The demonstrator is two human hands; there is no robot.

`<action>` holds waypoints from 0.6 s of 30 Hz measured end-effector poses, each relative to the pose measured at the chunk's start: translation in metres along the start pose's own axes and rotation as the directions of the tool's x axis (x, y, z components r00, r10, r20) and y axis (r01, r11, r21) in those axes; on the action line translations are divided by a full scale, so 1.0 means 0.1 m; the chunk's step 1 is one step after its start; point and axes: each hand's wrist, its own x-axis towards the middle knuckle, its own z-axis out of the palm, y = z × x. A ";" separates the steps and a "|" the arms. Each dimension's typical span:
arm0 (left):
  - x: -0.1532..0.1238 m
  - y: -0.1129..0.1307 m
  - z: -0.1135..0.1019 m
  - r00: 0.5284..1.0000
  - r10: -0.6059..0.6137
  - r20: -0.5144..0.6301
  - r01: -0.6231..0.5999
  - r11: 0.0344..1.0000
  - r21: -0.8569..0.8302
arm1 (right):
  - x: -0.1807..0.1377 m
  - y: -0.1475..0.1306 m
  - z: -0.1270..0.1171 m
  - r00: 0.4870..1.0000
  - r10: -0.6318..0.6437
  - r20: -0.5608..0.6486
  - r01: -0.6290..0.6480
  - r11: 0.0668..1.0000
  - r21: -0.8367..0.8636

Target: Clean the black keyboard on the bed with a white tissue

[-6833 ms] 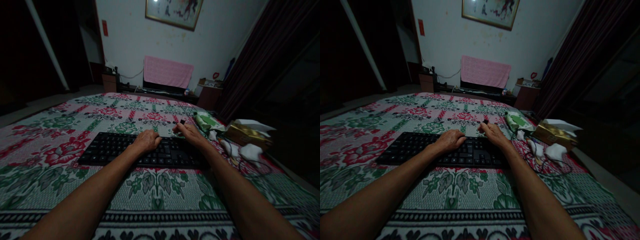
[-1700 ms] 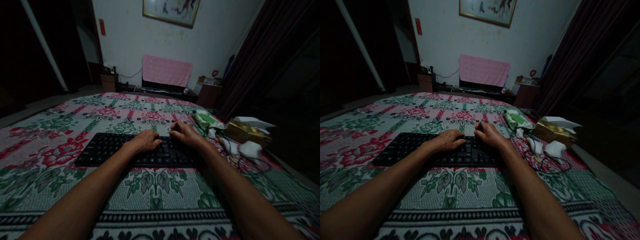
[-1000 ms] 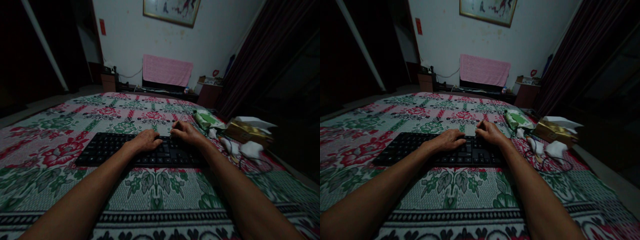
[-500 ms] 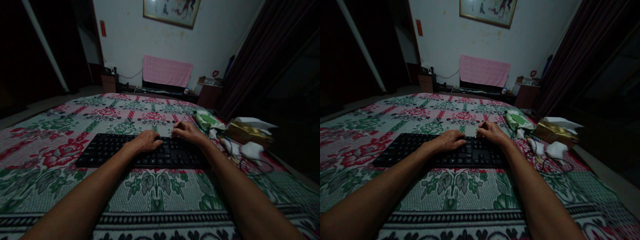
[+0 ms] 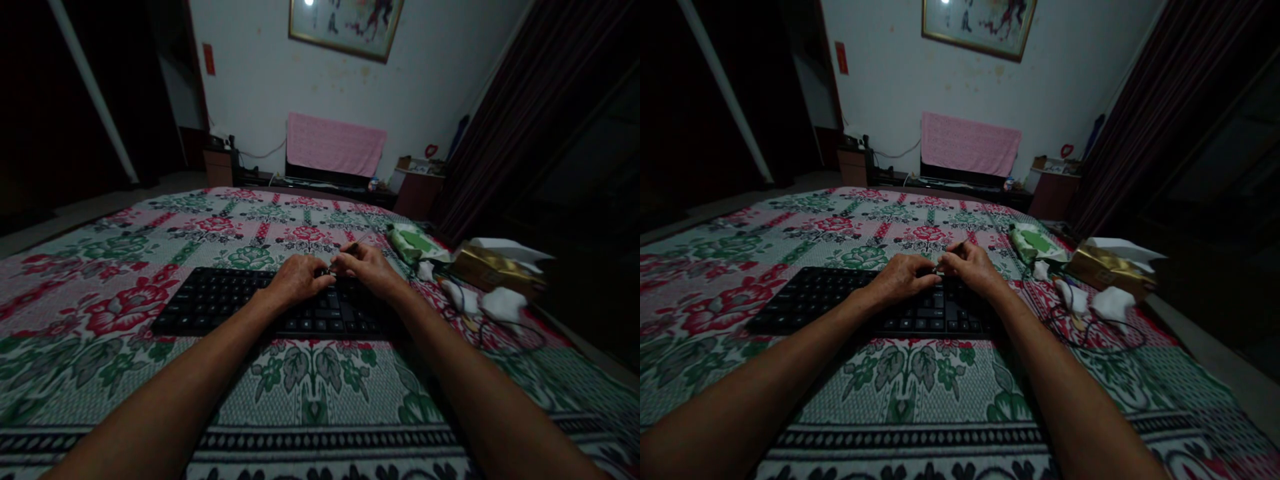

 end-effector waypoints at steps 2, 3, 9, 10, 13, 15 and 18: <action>0.00 0.01 0.01 1.000 -0.005 -0.003 0.005 1.000 0.031 | -0.01 -0.01 0.05 1.000 0.023 -0.012 -0.023 0.999 0.032; 0.00 0.00 0.01 1.000 -0.006 -0.005 0.006 0.999 0.050 | -0.01 -0.01 0.07 0.999 0.034 -0.015 -0.033 0.998 0.046; 0.00 -0.03 0.07 0.999 -0.053 -0.012 0.054 0.988 0.147 | -0.01 -0.03 0.04 0.994 0.004 -0.109 0.009 0.993 0.115; 0.01 -0.04 0.07 0.998 -0.055 -0.012 0.056 0.987 0.150 | -0.01 -0.04 0.02 0.994 0.003 -0.106 0.009 0.994 0.110; 0.02 -0.04 0.07 0.999 -0.038 -0.024 0.041 0.986 0.160 | -0.03 -0.08 -0.02 0.999 0.017 -0.043 -0.016 1.000 0.020; 0.02 -0.03 0.07 0.999 -0.013 -0.041 0.019 0.987 0.159 | -0.04 -0.09 -0.01 0.999 0.033 -0.001 -0.033 0.998 -0.046; 0.02 -0.02 0.08 0.998 0.012 -0.067 -0.002 0.990 0.144 | -0.04 -0.09 0.03 0.997 0.075 0.017 -0.074 0.995 -0.061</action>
